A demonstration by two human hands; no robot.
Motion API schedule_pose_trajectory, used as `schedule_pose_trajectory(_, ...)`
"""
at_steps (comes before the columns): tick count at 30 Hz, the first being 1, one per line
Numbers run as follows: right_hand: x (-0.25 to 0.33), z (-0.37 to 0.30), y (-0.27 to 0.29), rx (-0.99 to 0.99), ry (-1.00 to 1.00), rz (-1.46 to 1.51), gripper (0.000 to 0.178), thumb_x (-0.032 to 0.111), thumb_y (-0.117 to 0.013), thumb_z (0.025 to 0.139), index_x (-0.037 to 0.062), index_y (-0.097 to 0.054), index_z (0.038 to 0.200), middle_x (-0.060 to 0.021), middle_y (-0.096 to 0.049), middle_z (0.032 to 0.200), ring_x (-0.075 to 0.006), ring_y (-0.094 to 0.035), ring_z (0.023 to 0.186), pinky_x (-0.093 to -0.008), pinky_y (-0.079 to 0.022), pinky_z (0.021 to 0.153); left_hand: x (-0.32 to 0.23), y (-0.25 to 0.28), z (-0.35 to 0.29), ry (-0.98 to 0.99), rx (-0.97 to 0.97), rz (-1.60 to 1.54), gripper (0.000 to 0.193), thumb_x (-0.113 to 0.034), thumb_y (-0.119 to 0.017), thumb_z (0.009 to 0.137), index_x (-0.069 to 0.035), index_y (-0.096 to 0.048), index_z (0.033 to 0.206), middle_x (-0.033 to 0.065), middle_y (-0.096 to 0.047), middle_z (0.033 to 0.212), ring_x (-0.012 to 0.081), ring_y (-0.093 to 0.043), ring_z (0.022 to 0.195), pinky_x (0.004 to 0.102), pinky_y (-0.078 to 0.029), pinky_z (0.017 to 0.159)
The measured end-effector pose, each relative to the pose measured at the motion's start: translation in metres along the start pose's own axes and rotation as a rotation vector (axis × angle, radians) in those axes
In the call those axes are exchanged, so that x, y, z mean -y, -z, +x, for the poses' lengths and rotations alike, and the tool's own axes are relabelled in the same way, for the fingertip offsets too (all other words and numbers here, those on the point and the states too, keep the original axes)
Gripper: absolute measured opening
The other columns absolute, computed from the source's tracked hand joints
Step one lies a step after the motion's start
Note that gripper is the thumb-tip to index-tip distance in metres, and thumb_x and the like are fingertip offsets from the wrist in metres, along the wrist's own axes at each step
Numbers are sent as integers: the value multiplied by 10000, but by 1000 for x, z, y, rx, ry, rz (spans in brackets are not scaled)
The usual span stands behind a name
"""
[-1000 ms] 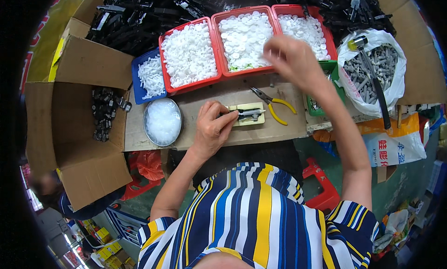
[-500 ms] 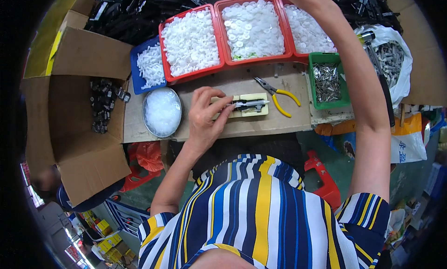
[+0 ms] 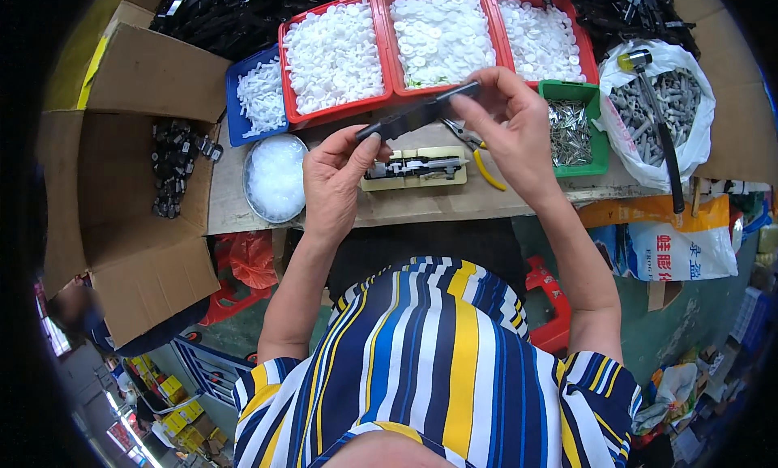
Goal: The person assembles small lock mechanisms at a workbench. They pick up a black lock body and a white plastic component, insert the plastic piece into the lock body, and use a hammer to tap it into place. They then use pliers to adjust the internal parts of the lock. The process is repeated for multiple units, with finished locks being placed into a cardboard box.
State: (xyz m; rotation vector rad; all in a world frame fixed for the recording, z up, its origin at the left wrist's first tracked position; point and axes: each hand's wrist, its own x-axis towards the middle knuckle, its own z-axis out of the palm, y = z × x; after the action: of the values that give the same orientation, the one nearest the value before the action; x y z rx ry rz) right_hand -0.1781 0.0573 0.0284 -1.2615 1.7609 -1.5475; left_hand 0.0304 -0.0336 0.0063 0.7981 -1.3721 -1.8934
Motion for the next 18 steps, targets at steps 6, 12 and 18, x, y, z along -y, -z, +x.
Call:
schedule_pose_trajectory(6,2,-8,13,82,488,-474,317,89,-802,771,42,-716,1072,-93,-610,1013,-253,-609,899,-360,-512,774,-7,9,-2,116,85,8,188,-185,-658,983,-10,-703,1034,31,-707,834,68,-602,763,223,-422,724)
schedule_pose_trajectory(12,3,-23,16,202,467,-566,353,180,-805,785,69,-708,1106,-71,-616,1006,-232,-592,925,-377,-465,758,-8,15,-4,194,131,57,194,-201,-654,980,-13,-702,975,25,-691,807,64,-582,758,222,-407,734)
schedule_pose_trajectory(18,0,-25,8,261,483,-563,336,190,-806,776,74,-714,1078,-63,-622,983,-237,-592,921,-372,-450,744,-10,15,-13,218,123,95,232,-222,-663,980,0,-710,1025,17,-682,823,66,-577,760,219,-418,721)
